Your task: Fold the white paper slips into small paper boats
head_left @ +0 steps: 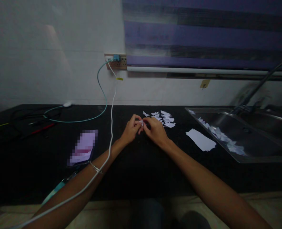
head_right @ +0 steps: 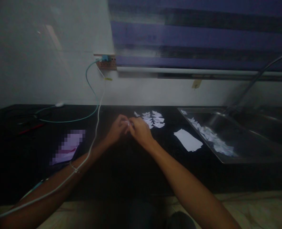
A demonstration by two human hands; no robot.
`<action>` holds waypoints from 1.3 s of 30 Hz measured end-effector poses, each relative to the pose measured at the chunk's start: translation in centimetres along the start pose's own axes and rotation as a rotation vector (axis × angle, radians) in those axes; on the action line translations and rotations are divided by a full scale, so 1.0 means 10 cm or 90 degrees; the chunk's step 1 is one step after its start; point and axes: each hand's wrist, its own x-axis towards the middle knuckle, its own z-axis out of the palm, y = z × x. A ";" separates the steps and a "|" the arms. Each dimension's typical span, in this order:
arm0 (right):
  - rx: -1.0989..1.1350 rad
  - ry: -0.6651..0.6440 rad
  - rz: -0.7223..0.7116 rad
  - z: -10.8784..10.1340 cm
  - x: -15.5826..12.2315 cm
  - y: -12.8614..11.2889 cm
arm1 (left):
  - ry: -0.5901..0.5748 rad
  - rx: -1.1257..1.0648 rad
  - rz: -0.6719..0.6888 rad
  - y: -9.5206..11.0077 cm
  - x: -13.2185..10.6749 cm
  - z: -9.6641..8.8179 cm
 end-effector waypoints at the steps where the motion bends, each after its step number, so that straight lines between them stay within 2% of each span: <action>1: 0.009 0.007 -0.004 0.00 0.00 0.00 | 0.001 0.004 -0.005 0.00 0.00 0.00; 9: 0.079 0.034 -0.009 0.05 -0.01 0.02 | -0.020 0.043 -0.042 0.04 0.00 -0.01; 14: 0.086 0.038 -0.011 0.03 0.00 0.01 | 0.006 0.117 -0.060 0.06 0.01 0.01; 20: 0.108 0.034 -0.027 0.02 0.00 0.00 | 0.006 0.346 0.030 0.04 0.02 -0.04; 24: 0.153 0.058 -0.014 0.04 0.00 -0.02 | 0.021 0.379 0.050 0.04 0.03 -0.06; 26: 0.197 0.076 0.014 0.06 0.00 -0.01 | 0.011 0.361 0.037 0.04 0.02 -0.07; 29: 0.307 0.090 0.113 0.10 0.03 0.04 | -0.013 0.345 0.021 0.04 0.02 -0.07; 33: 0.511 0.054 0.252 0.15 0.06 0.13 | -0.045 0.319 0.016 0.03 0.01 -0.07; 36: 0.611 0.027 0.302 0.18 0.07 0.18 | -0.091 0.259 0.011 0.01 0.00 -0.10; 39: 0.635 0.012 0.320 0.20 0.08 0.20 | -0.154 0.179 0.007 0.01 0.00 -0.13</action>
